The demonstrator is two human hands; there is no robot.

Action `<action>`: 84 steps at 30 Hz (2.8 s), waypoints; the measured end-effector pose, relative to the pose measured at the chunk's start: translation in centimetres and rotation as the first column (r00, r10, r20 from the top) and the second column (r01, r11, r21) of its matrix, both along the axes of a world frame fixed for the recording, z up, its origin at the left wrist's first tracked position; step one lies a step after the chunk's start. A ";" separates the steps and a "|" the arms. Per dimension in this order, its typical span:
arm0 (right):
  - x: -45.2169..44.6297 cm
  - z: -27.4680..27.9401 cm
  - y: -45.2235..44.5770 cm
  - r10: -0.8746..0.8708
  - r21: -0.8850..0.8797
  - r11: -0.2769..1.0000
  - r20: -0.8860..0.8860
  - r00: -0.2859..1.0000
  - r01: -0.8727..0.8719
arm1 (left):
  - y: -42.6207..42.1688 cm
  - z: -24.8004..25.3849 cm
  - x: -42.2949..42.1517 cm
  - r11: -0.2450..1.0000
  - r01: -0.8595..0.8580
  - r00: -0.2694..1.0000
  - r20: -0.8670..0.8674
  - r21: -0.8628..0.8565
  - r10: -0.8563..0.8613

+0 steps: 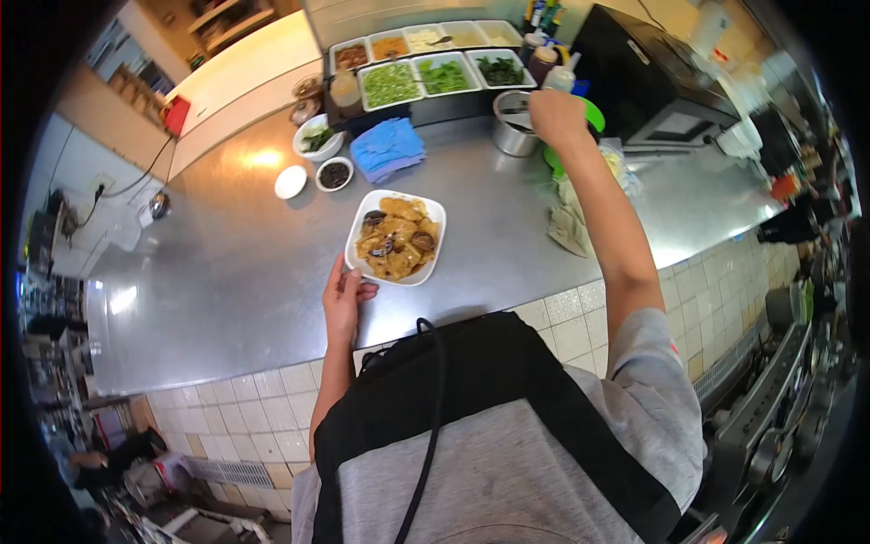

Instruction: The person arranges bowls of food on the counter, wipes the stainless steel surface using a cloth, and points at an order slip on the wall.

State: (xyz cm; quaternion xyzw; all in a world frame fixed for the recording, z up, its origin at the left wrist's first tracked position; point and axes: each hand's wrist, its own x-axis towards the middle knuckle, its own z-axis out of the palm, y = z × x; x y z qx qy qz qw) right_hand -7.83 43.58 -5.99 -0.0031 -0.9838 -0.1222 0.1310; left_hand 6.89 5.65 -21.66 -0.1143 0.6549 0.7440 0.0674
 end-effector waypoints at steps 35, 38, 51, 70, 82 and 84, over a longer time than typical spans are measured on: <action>17.7 -15.2 0.2 -0.247 -0.841 0.539 -0.115 0.962 0.038 | 11.1 1.5 -7.1 0.850 0.525 0.849 0.038 0.033 -0.526; 17.4 -16.2 0.4 -0.236 -0.749 0.655 -0.075 0.969 0.101 | 11.4 1.4 -7.0 0.843 0.536 0.843 0.014 0.041 -0.537; 18.0 -15.3 -0.8 -0.233 -0.670 0.731 -0.063 0.970 0.132 | 10.6 0.3 -7.7 0.829 0.556 0.829 0.040 0.057 -0.558; 12.7 -12.3 -0.6 -0.289 -0.830 0.547 -0.066 0.955 0.108 | 10.7 -0.6 -8.1 0.813 0.581 0.814 0.013 0.039 -0.581; 9.8 -11.1 -2.0 -0.118 -0.758 0.630 0.120 0.986 0.167 | 11.0 0.4 -7.8 0.816 0.569 0.817 0.040 0.102 -0.575; 9.9 -11.2 -2.0 -0.112 -0.716 0.671 0.162 0.980 0.195 | 11.0 0.3 -7.8 0.826 0.554 0.829 0.028 0.100 -0.559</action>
